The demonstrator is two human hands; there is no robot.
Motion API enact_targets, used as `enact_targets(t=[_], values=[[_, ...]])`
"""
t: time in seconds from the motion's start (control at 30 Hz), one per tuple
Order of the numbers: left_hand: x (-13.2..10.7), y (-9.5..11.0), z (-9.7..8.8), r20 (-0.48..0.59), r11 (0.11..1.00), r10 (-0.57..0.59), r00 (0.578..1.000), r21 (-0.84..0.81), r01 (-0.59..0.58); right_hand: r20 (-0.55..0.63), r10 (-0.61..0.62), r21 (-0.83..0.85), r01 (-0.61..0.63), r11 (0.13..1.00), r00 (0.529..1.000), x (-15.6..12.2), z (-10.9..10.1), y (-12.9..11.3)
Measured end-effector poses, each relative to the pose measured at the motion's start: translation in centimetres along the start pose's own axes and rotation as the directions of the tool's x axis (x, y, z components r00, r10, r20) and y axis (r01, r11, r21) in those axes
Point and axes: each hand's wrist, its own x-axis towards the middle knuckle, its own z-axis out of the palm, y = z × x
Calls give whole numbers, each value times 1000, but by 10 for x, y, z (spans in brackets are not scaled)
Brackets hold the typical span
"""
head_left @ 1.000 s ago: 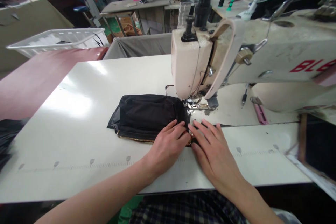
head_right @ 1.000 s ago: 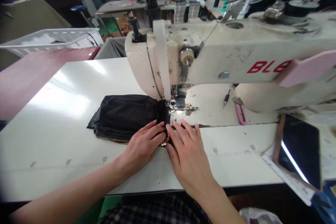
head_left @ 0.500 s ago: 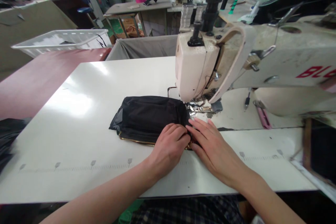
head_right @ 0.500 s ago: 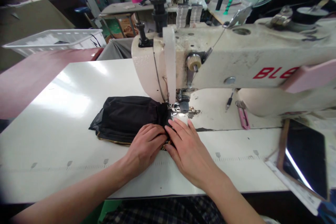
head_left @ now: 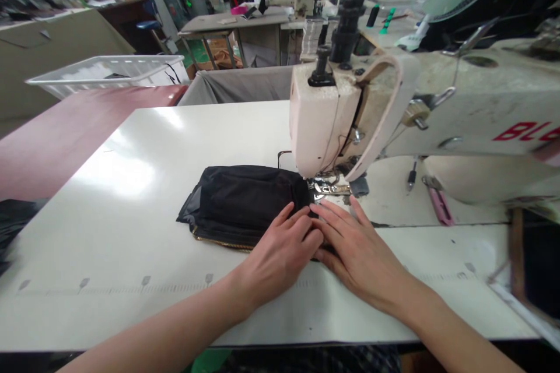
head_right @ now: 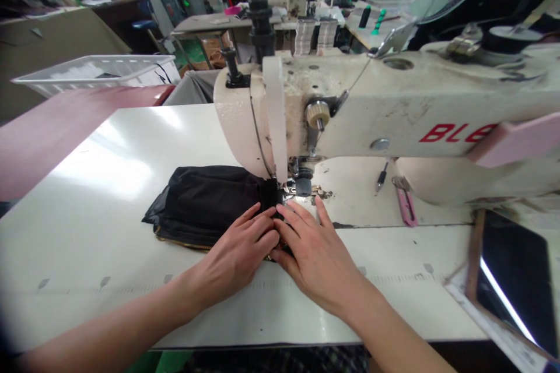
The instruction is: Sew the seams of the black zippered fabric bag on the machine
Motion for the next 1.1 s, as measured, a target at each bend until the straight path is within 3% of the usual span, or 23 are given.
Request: enact_targets(t=[0.3,0.63,0.87,1.1], values=[[14,-11,11,-61,998,-59,996,-28,57,-40,-45,-62,42,997,998,9,0,19],[23,-23,13,-71,993,-103,992,-63,99,-49,-46,-125,39,991,998,13,2,21],[20,-27,8,-96,999,-37,995,12,38,-108,-55,-82,46,996,993,2,4,13],[16,-33,-1,-55,999,39,998,-17,-40,-142,7,-28,-11,1000,990,-14,5,8]])
